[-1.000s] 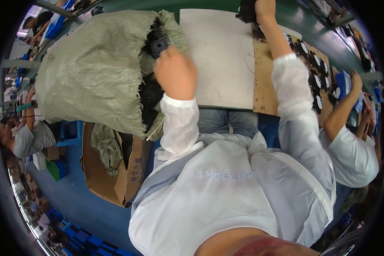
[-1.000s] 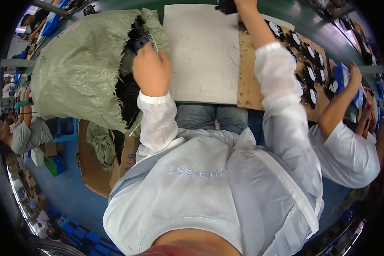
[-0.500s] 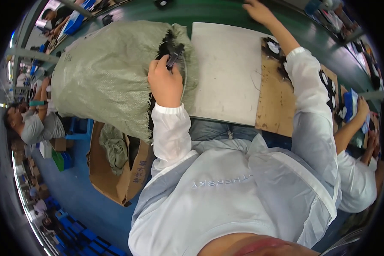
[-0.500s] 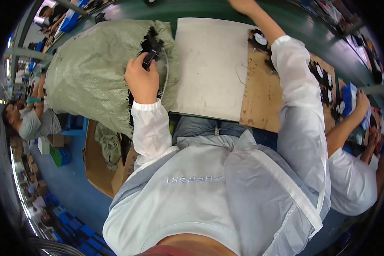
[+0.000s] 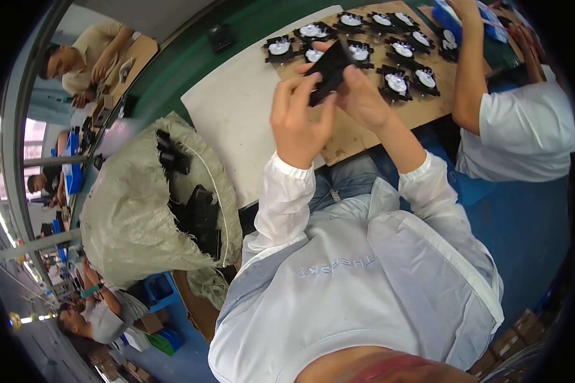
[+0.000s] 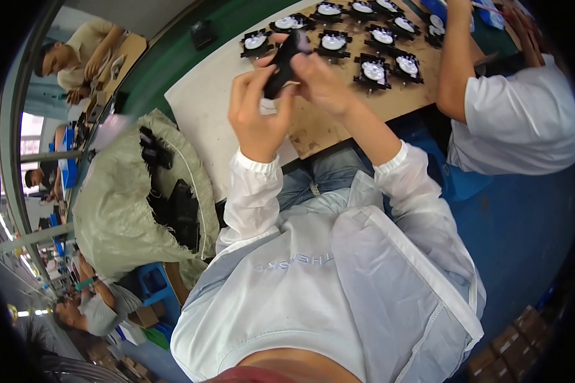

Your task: Manually assembling electronic cooling fan components at a factory workstation.

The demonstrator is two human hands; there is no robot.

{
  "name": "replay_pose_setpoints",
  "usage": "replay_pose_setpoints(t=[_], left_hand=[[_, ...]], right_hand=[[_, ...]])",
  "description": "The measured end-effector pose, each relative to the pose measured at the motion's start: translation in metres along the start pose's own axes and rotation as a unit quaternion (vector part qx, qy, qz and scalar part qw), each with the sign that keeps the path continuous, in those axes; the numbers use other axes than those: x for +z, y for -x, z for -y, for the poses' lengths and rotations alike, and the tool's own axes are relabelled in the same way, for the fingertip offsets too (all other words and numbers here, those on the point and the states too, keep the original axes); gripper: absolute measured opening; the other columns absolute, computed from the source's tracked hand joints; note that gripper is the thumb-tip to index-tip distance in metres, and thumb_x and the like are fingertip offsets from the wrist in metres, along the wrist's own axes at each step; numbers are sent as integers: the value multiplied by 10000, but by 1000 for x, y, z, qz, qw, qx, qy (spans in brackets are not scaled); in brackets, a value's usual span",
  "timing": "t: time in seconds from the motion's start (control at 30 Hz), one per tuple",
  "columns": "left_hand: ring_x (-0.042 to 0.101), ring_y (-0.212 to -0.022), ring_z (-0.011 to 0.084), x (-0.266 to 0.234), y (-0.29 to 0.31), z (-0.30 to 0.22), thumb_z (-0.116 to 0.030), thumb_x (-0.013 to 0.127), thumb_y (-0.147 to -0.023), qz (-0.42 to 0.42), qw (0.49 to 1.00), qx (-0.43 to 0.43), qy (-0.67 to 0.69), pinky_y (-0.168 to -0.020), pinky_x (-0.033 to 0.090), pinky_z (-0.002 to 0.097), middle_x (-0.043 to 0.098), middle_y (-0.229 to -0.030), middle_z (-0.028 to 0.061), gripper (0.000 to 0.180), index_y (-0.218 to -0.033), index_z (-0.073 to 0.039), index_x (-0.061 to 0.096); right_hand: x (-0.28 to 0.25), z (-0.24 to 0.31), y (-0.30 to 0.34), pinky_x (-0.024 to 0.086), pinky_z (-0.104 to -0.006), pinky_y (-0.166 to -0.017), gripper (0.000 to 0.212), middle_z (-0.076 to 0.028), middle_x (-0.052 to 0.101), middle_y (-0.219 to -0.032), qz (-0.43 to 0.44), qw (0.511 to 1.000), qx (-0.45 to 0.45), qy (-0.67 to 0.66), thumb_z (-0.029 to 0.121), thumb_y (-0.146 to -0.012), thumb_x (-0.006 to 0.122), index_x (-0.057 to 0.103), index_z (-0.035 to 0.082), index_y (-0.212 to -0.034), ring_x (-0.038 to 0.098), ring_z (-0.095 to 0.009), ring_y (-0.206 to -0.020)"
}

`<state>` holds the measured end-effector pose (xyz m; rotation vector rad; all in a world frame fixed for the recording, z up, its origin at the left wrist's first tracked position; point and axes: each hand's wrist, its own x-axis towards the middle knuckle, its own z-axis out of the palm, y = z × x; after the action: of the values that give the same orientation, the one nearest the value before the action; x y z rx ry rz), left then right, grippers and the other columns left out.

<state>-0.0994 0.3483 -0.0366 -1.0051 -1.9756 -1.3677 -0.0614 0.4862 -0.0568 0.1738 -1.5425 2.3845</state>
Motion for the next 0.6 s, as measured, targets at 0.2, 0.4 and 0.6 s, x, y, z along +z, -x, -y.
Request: replay_pose_setpoints(t=[0.2,0.4,0.6], left_hand=[[623,-703,268,34,-10,61,-214,671,-817,159,951,-232,-125,-636,506,353,681,-771,106,195,-887,-49,747],[618,-687,291,79,-9,143,-263,673,-815,158,913,-189,-326,-714,472,398,686,-737,108,216,-793,-63,753],[594,-681,294,74,-24,140,-250,673,-830,66,900,-48,-427,-753,431,413,662,-772,107,207,-797,-57,737]], right_hand=[[-45,17,40,562,-391,-848,826,-230,625,-1211,-162,984,-52,-44,731,-941,309,347,99,-1472,676,-318,-993],[-38,24,59,570,-337,-728,905,-231,667,-1102,-118,985,-90,-83,779,-918,233,380,57,-1443,698,-306,-854],[-20,22,60,547,-303,-662,893,-203,689,-1021,-103,989,-85,-69,779,-916,252,423,50,-1403,692,-258,-793]])
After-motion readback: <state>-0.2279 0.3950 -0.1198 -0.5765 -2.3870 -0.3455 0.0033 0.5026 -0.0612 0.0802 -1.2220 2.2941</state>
